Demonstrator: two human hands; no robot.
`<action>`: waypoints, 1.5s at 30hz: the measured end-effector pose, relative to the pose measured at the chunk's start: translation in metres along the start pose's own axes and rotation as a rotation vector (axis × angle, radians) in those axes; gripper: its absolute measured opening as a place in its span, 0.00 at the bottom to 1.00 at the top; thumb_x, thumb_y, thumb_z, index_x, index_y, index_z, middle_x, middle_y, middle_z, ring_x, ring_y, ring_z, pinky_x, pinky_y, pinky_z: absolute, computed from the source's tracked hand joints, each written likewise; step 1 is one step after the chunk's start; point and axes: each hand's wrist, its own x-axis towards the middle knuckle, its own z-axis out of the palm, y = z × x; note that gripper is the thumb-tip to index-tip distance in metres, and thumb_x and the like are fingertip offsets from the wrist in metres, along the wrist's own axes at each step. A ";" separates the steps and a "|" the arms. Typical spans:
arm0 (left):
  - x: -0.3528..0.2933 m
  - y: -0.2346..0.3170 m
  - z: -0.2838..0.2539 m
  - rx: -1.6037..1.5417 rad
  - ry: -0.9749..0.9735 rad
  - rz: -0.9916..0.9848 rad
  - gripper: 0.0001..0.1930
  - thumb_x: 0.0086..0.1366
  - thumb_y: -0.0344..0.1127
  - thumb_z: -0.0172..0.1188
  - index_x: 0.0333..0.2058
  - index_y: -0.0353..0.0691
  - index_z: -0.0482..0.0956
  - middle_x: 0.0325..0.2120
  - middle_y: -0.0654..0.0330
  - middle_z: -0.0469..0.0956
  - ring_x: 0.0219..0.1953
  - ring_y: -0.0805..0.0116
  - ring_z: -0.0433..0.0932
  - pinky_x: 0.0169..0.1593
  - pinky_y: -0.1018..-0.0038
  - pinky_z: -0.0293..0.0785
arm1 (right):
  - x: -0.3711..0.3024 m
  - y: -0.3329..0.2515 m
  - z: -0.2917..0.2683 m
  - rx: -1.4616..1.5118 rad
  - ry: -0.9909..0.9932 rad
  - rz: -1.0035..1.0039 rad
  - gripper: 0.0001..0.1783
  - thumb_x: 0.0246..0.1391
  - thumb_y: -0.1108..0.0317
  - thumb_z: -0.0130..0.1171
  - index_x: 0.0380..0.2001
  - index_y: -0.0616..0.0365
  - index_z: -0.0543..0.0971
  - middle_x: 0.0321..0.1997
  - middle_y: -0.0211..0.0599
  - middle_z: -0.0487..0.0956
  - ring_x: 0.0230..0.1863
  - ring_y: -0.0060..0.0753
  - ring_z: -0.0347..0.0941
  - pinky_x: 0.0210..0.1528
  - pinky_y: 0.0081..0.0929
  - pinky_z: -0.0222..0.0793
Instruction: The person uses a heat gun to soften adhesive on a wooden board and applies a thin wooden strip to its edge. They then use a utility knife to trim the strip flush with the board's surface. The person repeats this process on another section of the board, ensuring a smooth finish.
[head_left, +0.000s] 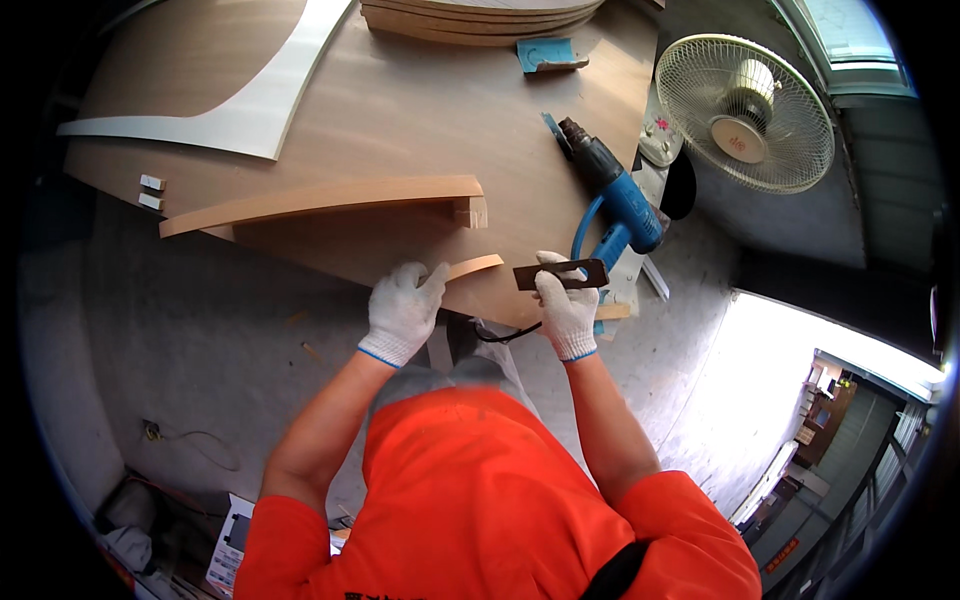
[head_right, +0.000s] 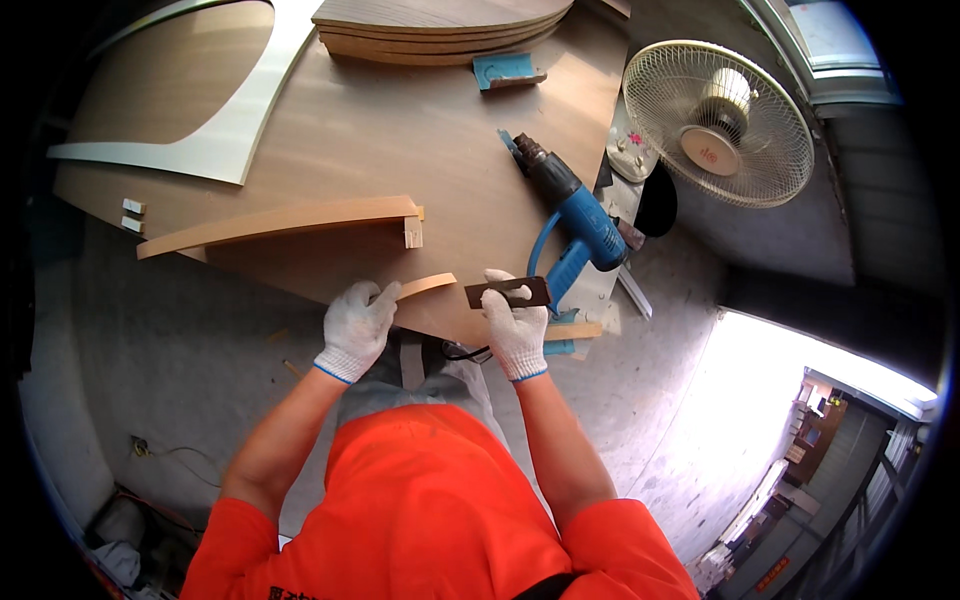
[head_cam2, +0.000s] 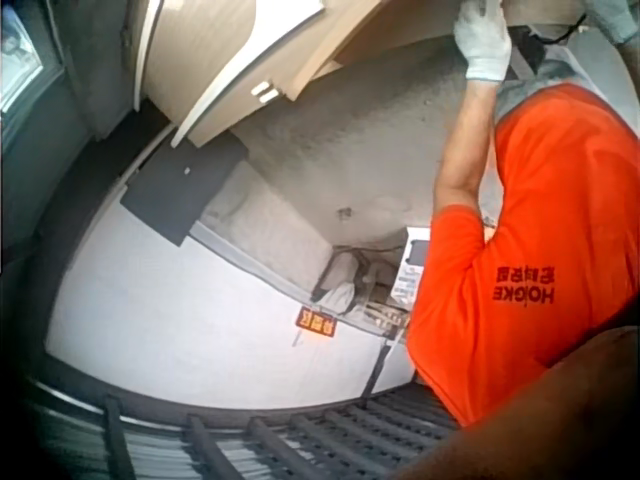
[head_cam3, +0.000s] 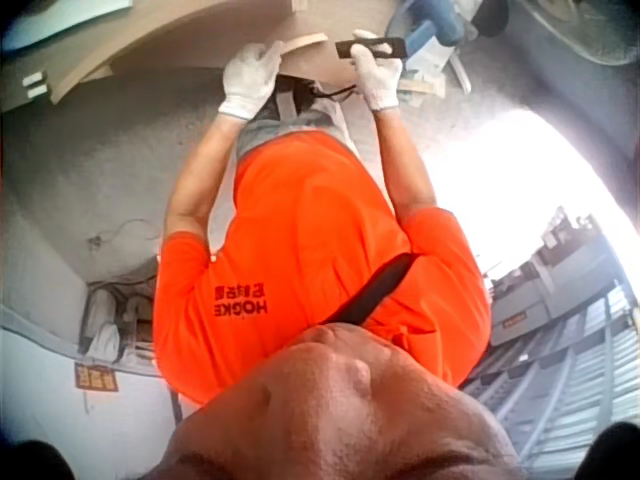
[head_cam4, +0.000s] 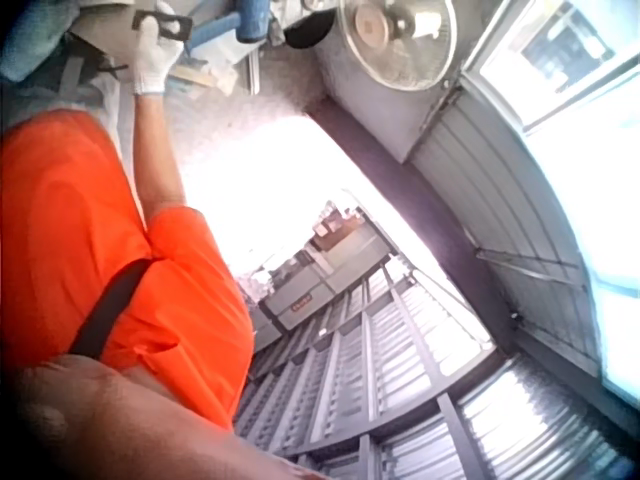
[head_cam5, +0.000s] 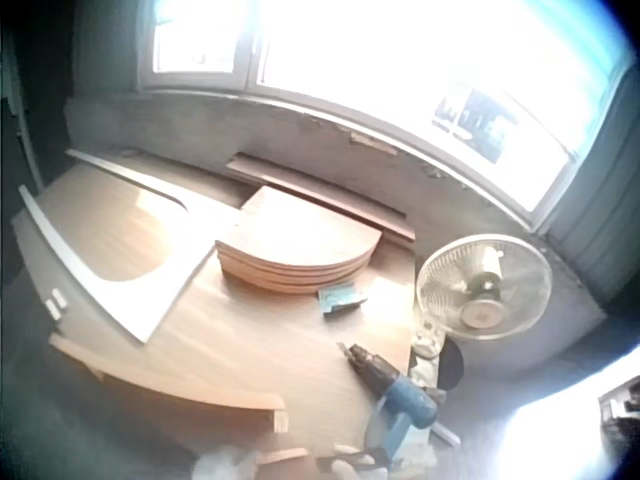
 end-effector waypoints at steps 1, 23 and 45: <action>-0.004 0.000 0.002 0.011 -0.008 0.011 0.19 0.65 0.38 0.70 0.55 0.52 0.85 0.38 0.58 0.77 0.36 0.52 0.80 0.36 0.54 0.79 | -0.003 0.002 0.001 0.011 -0.012 -0.012 0.16 0.63 0.80 0.63 0.54 0.67 0.83 0.50 0.39 0.87 0.42 0.24 0.82 0.46 0.25 0.81; -0.022 0.023 0.017 0.054 -0.087 -0.216 0.15 0.63 0.41 0.71 0.49 0.52 0.88 0.33 0.61 0.75 0.29 0.57 0.81 0.32 0.58 0.80 | 0.000 0.006 0.057 -0.657 -0.303 -0.653 0.11 0.55 0.77 0.69 0.43 0.58 0.86 0.37 0.48 0.86 0.32 0.51 0.85 0.36 0.39 0.81; 0.002 0.041 0.027 0.077 -0.079 -0.328 0.09 0.62 0.42 0.69 0.31 0.49 0.78 0.30 0.59 0.74 0.31 0.56 0.81 0.33 0.57 0.77 | 0.025 0.013 0.060 -0.792 -0.468 -0.570 0.07 0.62 0.70 0.66 0.41 0.60 0.87 0.36 0.50 0.87 0.37 0.55 0.86 0.41 0.41 0.83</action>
